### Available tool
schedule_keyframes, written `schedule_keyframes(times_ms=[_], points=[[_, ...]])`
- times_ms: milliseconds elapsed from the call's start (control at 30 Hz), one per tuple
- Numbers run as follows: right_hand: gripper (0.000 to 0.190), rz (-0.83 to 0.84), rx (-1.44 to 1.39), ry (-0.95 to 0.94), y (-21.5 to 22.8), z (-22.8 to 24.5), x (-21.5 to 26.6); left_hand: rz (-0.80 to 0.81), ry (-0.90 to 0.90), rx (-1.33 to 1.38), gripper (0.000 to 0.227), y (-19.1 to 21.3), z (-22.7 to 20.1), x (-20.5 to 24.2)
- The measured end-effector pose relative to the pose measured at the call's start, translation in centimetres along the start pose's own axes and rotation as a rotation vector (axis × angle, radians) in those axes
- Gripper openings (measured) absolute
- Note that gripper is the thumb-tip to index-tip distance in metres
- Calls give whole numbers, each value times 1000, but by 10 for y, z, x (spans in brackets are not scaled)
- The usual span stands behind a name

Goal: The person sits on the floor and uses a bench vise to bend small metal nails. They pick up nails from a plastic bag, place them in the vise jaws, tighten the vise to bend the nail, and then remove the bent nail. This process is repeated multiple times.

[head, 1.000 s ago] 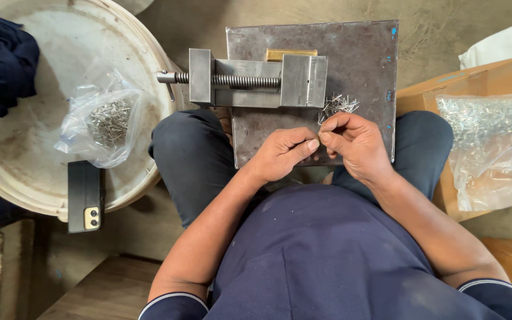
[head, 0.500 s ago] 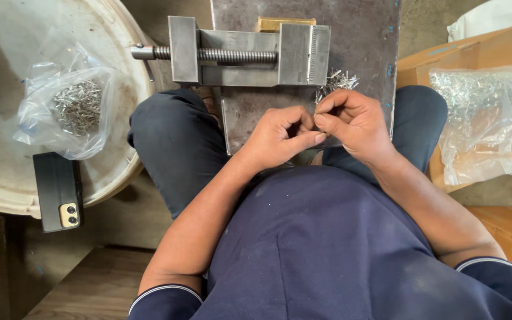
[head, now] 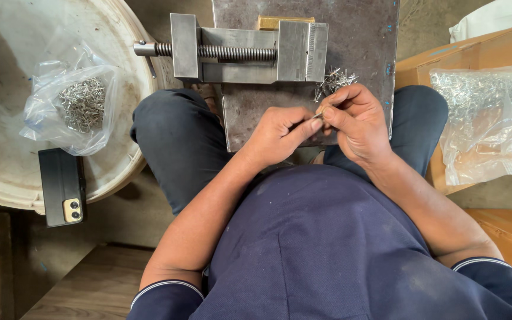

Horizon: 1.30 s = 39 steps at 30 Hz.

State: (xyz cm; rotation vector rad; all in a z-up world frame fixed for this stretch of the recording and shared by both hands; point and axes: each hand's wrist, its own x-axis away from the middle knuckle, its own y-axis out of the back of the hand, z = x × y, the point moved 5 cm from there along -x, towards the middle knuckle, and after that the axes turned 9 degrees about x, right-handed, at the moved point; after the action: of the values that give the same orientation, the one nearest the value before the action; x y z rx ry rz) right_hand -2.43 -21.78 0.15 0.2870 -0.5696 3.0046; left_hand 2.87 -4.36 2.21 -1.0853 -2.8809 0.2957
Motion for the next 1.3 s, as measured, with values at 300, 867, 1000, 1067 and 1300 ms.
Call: schedule_keyframes(times_ms=[300, 867, 1000, 1067, 1300], points=[[17, 81, 444, 124, -17, 21, 5, 118, 41, 259, 31, 4, 10, 3], [10, -49, 1318, 641, -77, 95, -28, 26, 56, 434, 22, 12, 17, 1], [9, -61, 1356, 662, -79, 95, -27, 25, 45, 381, 22, 12, 17, 2], [9, -58, 1375, 669, -79, 96, -28, 22, 38, 345, 22, 12, 16, 0], [9, -18, 1408, 661, -86, 98, -29, 32, 48, 369, 22, 12, 15, 1]])
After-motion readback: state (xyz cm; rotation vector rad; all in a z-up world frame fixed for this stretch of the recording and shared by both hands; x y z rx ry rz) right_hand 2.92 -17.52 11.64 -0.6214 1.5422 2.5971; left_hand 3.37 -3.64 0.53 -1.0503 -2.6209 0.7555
